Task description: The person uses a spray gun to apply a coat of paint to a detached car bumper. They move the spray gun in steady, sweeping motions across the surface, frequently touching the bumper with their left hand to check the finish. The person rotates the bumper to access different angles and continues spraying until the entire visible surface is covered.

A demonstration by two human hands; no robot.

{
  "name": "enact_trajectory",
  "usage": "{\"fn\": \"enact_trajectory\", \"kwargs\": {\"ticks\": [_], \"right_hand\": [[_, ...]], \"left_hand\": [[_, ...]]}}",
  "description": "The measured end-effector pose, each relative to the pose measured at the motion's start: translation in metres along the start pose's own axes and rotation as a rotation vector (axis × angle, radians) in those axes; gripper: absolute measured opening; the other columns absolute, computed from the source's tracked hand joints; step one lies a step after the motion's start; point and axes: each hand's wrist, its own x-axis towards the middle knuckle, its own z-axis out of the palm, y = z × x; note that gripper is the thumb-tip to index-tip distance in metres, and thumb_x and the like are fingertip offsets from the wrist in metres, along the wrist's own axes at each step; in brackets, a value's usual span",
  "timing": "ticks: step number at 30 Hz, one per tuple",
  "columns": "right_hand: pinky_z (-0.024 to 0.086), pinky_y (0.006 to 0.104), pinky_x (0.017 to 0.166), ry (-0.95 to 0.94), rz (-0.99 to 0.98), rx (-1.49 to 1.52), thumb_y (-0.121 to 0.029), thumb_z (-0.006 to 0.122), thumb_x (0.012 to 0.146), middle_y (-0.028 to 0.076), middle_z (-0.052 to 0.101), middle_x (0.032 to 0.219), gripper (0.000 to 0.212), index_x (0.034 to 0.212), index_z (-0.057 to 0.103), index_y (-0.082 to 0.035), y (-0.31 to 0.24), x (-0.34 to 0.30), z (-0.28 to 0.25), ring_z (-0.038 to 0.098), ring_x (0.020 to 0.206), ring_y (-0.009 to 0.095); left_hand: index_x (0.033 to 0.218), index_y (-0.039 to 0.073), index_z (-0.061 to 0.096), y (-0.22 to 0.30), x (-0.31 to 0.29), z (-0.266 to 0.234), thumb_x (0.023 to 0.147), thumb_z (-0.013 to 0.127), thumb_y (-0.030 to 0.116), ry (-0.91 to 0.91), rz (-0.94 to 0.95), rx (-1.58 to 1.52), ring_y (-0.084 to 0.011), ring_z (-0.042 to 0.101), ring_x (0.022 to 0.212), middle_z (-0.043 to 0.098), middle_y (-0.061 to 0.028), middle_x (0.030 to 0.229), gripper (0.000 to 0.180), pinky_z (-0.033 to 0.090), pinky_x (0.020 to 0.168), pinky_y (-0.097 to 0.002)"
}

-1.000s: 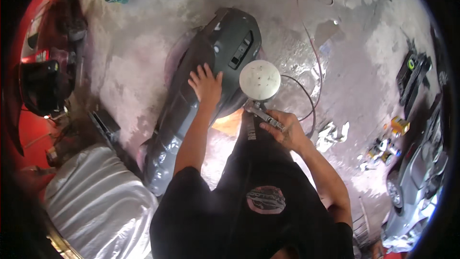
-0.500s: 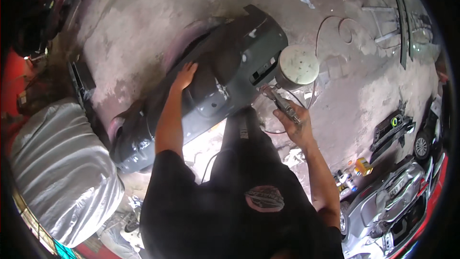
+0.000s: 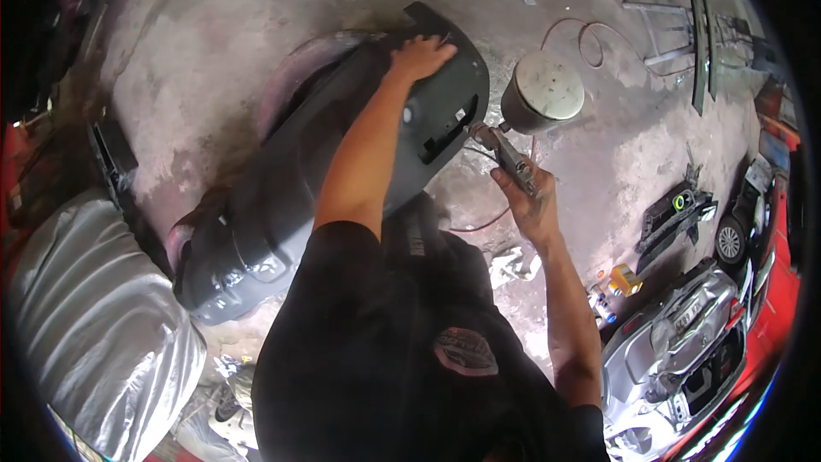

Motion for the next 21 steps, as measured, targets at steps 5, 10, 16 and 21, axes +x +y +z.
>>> {"fn": "enact_trajectory", "kwargs": {"ticks": [5, 10, 16, 21], "right_hand": [[0.051, 0.0338, 0.071, 0.033, -0.006, 0.006, -0.022, 0.080, 0.097, 0.010, 0.072, 0.083, 0.035, 0.124, 0.074, 0.000, 0.001, 0.009, -0.012, 0.060, 0.076, 0.013], [0.054, 0.0349, 0.073, 0.028, -0.078, -0.085, -0.022, 0.080, 0.097, 0.012, 0.075, 0.084, 0.038, 0.128, 0.072, 0.000, 0.033, 0.027, -0.053, 0.073, 0.080, 0.019], [0.057, 0.0413, 0.081, -0.147, 0.006, 0.002, -0.034, 0.079, 0.097, 0.019, 0.076, 0.082, 0.047, 0.130, 0.072, 0.000, 0.073, 0.065, -0.102, 0.078, 0.080, 0.030], [0.058, 0.0429, 0.086, -0.278, -0.165, -0.088, -0.035, 0.077, 0.097, 0.025, 0.077, 0.093, 0.047, 0.128, 0.073, 0.001, 0.117, 0.113, -0.147, 0.077, 0.089, 0.037]], "left_hand": [[0.160, 0.013, 0.048, 0.075, -0.029, 0.028, 0.101, 0.057, 0.053, 0.037, 0.123, 0.400, -0.0461, 0.031, 0.158, 0.041, -0.0147, 0.168, 0.071, 0.021, 0.126, -0.0702], [0.158, 0.013, 0.052, 0.058, -0.073, 0.063, 0.104, 0.057, 0.051, 0.267, 0.298, 0.690, -0.0438, 0.032, 0.158, 0.042, -0.0121, 0.169, 0.066, 0.024, 0.124, -0.0694], [0.167, 0.016, 0.038, 0.054, -0.055, 0.029, 0.108, 0.050, 0.055, 0.227, -0.095, 0.507, -0.0465, 0.030, 0.158, 0.029, -0.0151, 0.175, 0.072, 0.023, 0.124, -0.0708], [0.168, 0.017, 0.035, 0.056, -0.020, 0.056, 0.110, 0.045, 0.053, 0.224, -0.175, 0.698, -0.0475, 0.022, 0.161, 0.026, -0.0189, 0.175, 0.069, 0.022, 0.123, -0.0743]]}}
